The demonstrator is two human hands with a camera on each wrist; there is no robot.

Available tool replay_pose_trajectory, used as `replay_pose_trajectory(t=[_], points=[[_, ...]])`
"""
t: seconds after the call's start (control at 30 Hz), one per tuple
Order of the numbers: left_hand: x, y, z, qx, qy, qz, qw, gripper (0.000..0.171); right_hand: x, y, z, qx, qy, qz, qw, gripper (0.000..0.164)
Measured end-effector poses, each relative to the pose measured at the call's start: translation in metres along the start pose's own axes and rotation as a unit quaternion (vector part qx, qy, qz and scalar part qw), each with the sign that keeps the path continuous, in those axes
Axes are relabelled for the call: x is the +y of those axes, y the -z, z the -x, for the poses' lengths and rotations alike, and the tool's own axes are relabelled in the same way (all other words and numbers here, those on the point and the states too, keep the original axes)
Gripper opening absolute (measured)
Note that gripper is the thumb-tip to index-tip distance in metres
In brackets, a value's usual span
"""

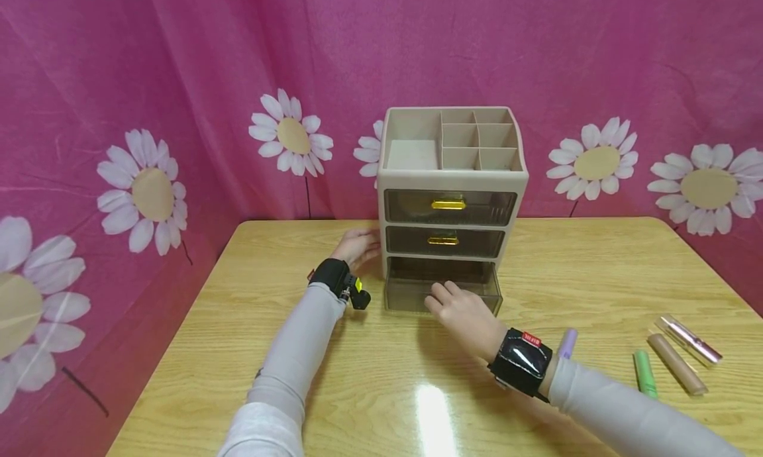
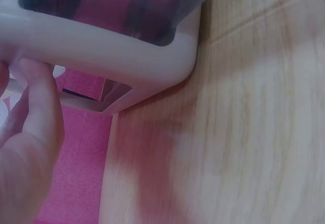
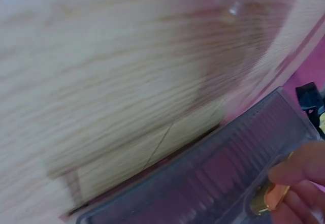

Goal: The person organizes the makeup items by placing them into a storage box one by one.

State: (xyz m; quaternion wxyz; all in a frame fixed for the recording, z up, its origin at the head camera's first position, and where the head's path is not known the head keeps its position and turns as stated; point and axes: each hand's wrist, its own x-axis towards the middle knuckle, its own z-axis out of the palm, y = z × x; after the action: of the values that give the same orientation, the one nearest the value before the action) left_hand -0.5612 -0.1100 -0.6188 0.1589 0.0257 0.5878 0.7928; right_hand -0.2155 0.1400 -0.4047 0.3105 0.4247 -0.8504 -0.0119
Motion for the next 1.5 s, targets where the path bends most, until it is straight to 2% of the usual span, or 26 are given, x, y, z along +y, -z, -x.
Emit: replay_pose_trajectory(t=[0.03, 0.1, 0.2, 0.3, 0.33, 0.4, 0.5, 0.57, 0.63, 0.7, 0.73, 0.8, 0.87, 0.97, 1.07, 1.13, 1.23, 1.3, 1.37, 1.4, 1.43, 1.5], points=[[0.002, -0.002, 0.004, -0.003, -0.002, 0.003, 1.0, 0.035, -0.001, 0.001, 0.001, 0.0, 0.001, 0.0, 1.0, 0.024], [0.02, -0.018, 0.03, -0.005, -0.01, -0.005, 0.9999, 0.035, -0.003, 0.003, 0.002, 0.002, 0.003, 0.0, 1.0, 0.024], [0.079, -0.075, 0.114, 0.033, 0.004, -0.041, 0.9986, 0.035, -0.006, 0.007, 0.004, 0.004, 0.005, 0.0, 1.0, 0.022], [0.13, -0.123, 0.182, 0.061, 0.022, -0.068, 0.9956, 0.037, -0.009, 0.008, 0.005, 0.004, 0.005, -0.002, 1.0, 0.022], [0.142, -0.136, 0.199, 0.074, 0.032, -0.074, 0.9941, 0.038, -0.01, 0.009, 0.005, 0.004, 0.005, -0.002, 1.0, 0.021], [0.148, -0.143, 0.207, 0.084, 0.034, -0.08, 0.9927, 0.038, -0.011, 0.009, 0.006, 0.004, 0.005, -0.004, 1.0, 0.022], [0.141, -0.135, 0.2, 0.071, 0.018, -0.075, 0.9945, 0.037, -0.013, 0.01, 0.008, 0.004, 0.005, -0.005, 1.0, 0.022], [0.119, -0.112, 0.171, 0.043, -0.007, -0.057, 0.9974, 0.034, -0.015, 0.01, 0.01, 0.003, 0.005, -0.009, 1.0, 0.022], [0.107, -0.099, 0.154, 0.029, -0.011, -0.044, 0.9986, 0.032, -0.016, 0.012, 0.011, -0.001, 0.006, -0.011, 1.0, 0.023], [0.1, -0.093, 0.143, 0.034, -0.005, -0.04, 0.9986, 0.032, -0.018, 0.013, 0.012, -0.006, 0.006, -0.012, 1.0, 0.024], [0.093, -0.087, 0.132, 0.038, 0.0, -0.039, 0.9985, 0.032, -0.019, 0.014, 0.013, -0.01, 0.006, -0.015, 1.0, 0.025], [0.086, -0.082, 0.123, 0.042, 0.002, -0.038, 0.9984, 0.033, -0.019, 0.015, 0.013, -0.014, 0.006, -0.016, 1.0, 0.027], [0.068, -0.065, 0.098, 0.034, -0.001, -0.027, 0.9991, 0.033, -0.02, 0.015, 0.014, -0.016, 0.007, -0.019, 1.0, 0.029], [0.033, -0.028, 0.05, -0.008, -0.02, -0.003, 0.9998, 0.034, -0.021, 0.014, 0.016, -0.015, 0.01, -0.024, 1.0, 0.034], [0.004, -0.001, 0.007, -0.02, -0.015, 0.014, 0.9996, 0.035, -0.022, 0.013, 0.017, -0.009, 0.014, -0.024, 1.0, 0.038], [0.011, -0.008, 0.018, -0.016, -0.015, 0.01, 0.9997, 0.035, -0.022, 0.012, 0.017, -0.005, 0.016, -0.021, 1.0, 0.038], [0.016, -0.014, 0.025, 0.001, -0.01, -0.002, 1.0, 0.034, -0.022, 0.012, 0.018, -0.002, 0.016, -0.022, 1.0, 0.038], [0.023, -0.021, 0.035, 0.002, -0.011, -0.011, 0.9999, 0.034, -0.022, 0.011, 0.018, -0.002, 0.015, -0.027, 1.0, 0.038], [0.013, -0.012, 0.02, 0.001, -0.006, -0.006, 1.0, 0.034, -0.022, 0.011, 0.019, -0.004, 0.013, -0.03, 0.999, 0.038], [0.013, -0.012, 0.02, 0.0, -0.007, -0.003, 1.0, 0.034, -0.023, 0.012, 0.019, -0.006, 0.011, -0.031, 0.999, 0.037], [0.015, -0.014, 0.024, 0.002, -0.004, -0.003, 1.0, 0.034, -0.023, 0.013, 0.019, -0.008, 0.008, -0.033, 0.999, 0.036], [0.028, -0.026, 0.041, 0.012, -0.002, -0.01, 0.9999, 0.033, -0.024, 0.016, 0.018, -0.018, -0.002, -0.04, 0.999, 0.03]])
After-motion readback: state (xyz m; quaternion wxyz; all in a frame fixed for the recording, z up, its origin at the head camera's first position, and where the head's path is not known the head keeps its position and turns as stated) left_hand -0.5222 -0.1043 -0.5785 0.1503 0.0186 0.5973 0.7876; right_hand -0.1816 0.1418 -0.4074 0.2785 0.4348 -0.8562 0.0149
